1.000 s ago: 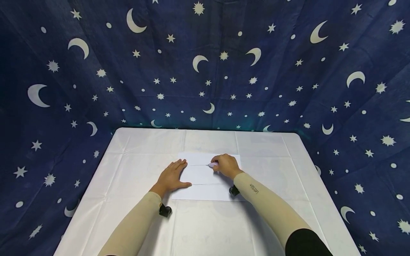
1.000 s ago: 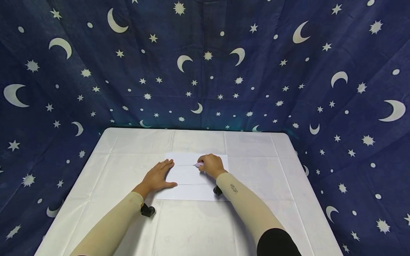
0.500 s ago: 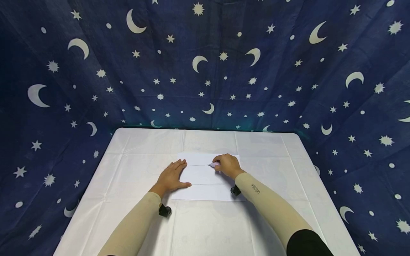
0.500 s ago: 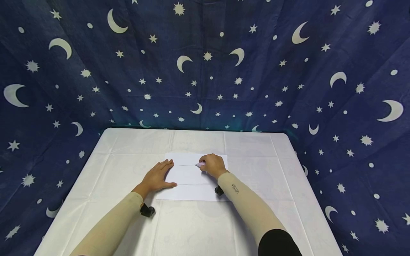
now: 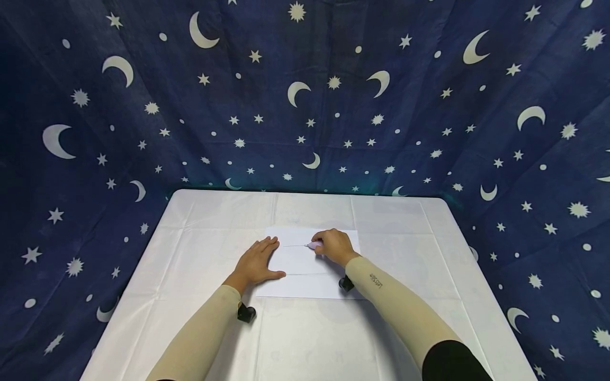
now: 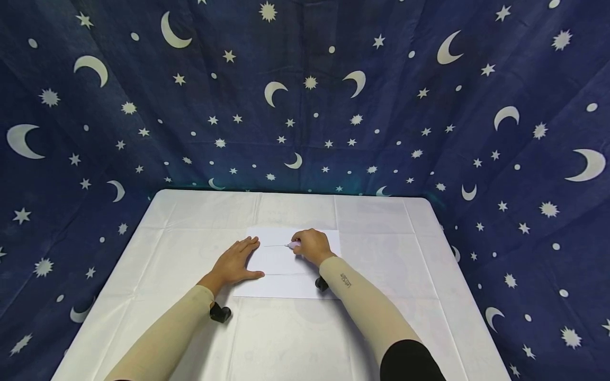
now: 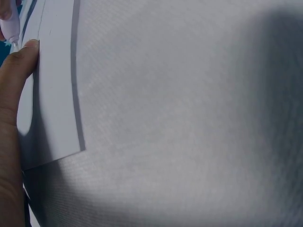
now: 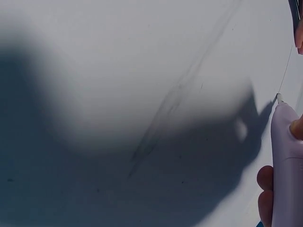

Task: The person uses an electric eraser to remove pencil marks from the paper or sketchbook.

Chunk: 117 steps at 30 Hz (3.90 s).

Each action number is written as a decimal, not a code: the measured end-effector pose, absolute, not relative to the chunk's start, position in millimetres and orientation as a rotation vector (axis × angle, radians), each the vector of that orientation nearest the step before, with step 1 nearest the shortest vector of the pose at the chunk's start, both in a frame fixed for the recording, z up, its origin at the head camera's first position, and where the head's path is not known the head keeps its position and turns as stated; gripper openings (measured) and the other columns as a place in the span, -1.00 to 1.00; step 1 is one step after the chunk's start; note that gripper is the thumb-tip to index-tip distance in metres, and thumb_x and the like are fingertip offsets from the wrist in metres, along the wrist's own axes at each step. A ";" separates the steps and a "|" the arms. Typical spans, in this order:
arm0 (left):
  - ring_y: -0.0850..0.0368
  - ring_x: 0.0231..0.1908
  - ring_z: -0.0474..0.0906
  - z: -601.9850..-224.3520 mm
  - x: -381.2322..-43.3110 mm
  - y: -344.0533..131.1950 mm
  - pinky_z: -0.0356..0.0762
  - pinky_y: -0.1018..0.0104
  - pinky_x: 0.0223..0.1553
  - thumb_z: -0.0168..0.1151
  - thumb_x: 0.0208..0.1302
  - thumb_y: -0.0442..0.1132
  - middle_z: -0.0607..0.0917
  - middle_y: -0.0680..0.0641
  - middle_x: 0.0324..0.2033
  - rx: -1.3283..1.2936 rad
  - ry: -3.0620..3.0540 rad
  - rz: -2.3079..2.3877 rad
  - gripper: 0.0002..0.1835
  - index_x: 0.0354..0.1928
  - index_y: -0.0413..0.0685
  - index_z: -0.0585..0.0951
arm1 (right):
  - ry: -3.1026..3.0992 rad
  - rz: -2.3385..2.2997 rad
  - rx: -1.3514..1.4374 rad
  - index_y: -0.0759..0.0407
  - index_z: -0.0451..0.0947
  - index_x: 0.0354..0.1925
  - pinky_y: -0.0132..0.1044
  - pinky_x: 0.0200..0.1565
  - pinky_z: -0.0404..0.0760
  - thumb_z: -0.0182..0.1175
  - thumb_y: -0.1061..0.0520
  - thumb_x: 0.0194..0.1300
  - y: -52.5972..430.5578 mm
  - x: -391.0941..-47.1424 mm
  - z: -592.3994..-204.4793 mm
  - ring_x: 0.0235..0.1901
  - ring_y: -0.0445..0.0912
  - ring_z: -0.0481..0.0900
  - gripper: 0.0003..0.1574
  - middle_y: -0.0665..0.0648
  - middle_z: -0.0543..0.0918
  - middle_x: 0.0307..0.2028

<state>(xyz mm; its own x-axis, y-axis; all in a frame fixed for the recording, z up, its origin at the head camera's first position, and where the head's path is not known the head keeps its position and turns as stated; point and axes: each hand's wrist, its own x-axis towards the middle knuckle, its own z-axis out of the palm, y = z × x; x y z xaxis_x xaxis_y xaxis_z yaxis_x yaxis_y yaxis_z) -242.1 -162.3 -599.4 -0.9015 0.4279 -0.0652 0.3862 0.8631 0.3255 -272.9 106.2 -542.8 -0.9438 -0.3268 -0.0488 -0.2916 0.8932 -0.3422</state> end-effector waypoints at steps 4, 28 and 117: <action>0.00 0.51 0.04 -600.0 -242.2 -162.2 -0.02 0.05 0.52 0.27 -0.01 0.48 0.23 -0.02 0.49 0.645 2.907 0.462 0.09 0.46 -0.05 0.29 | 2.949 -0.525 -0.494 -0.02 0.74 -0.08 -0.10 -0.02 0.63 0.42 0.06 0.16 103.5 -272.6 -541.2 -0.11 -0.06 0.67 -0.69 0.01 0.77 -0.14; 0.00 0.51 0.04 -599.0 -241.2 -162.8 -0.02 0.05 0.52 0.28 -0.01 0.47 0.22 -0.02 0.50 0.631 2.907 0.462 0.10 0.47 -0.06 0.28 | 2.963 -0.515 -0.428 -0.04 0.74 -0.11 -0.16 -0.06 0.63 0.42 0.08 0.13 121.1 -273.7 -542.0 -0.20 -0.10 0.65 -0.71 0.02 0.77 -0.17; 0.00 0.51 0.03 -600.8 -243.0 -162.2 -0.03 0.05 0.52 0.25 0.00 0.50 0.21 -0.02 0.50 0.658 2.904 0.450 0.10 0.47 -0.05 0.27 | 2.935 -0.512 -0.438 -0.05 0.73 -0.06 -0.12 0.01 0.62 0.42 0.03 0.17 103.1 -273.6 -544.4 -0.12 -0.08 0.66 -0.68 -0.01 0.76 -0.13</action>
